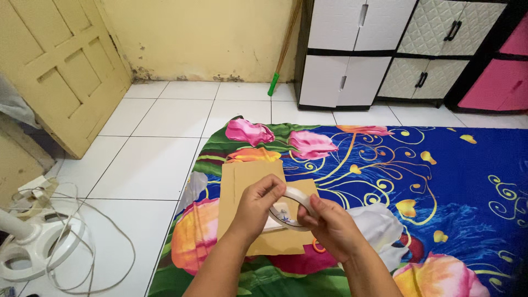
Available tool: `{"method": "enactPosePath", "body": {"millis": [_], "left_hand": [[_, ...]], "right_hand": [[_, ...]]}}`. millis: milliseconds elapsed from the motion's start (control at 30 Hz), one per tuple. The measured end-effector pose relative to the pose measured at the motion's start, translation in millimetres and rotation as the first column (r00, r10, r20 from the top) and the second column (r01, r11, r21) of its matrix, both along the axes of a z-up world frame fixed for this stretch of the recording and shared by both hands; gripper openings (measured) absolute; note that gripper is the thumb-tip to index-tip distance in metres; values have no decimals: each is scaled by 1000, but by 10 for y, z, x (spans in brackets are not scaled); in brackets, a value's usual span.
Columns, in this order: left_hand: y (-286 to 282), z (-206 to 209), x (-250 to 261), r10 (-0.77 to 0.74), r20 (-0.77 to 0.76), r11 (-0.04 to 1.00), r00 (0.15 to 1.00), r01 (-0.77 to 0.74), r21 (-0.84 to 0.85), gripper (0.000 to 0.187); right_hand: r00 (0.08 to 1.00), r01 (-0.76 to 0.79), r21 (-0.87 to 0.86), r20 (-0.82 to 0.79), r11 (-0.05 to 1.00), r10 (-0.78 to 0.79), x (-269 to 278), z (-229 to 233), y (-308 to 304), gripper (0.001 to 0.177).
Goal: The person wraps a small rectangular item in brown paper, secures it with clear tape, and trims the excess paper with scissors. They then fold the edges and apply additional tape to complete the package.
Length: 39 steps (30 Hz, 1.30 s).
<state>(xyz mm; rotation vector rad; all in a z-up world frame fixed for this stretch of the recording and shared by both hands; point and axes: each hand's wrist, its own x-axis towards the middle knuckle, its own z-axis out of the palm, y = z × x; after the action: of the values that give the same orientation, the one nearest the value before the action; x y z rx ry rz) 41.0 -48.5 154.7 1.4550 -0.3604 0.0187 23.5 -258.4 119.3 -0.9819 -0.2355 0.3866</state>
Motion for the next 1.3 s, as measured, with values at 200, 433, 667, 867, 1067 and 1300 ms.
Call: {"method": "enactPosePath", "body": {"millis": [200,433,667,867,1067,1300], "left_hand": [[66,-92,49,-38,-164,977,986,3,-213,26],[68,-104,29,16,-113,995,993,-28,-98,27],[44,-105,60,-9,-58,997,998,4,-78,23],[59,-81,87,3,-13,999,1000,-4,-49,21],[88,-33,94,15,-43,999,999,-17,-37,24],[33,-3,79,20,-66,1000,998,-21,-12,25]], "right_hand": [[998,-53,-52,26,997,54,-147,278,78,45],[1000,11,-33,-6,999,-11,-113,202,117,41],[998,-30,31,61,999,28,-44,31,60,35],[999,-3,65,37,998,0,-89,133,125,39],[999,-6,122,-44,992,11,-142,250,163,50],[999,21,66,-40,998,-19,-131,210,123,45]]}}
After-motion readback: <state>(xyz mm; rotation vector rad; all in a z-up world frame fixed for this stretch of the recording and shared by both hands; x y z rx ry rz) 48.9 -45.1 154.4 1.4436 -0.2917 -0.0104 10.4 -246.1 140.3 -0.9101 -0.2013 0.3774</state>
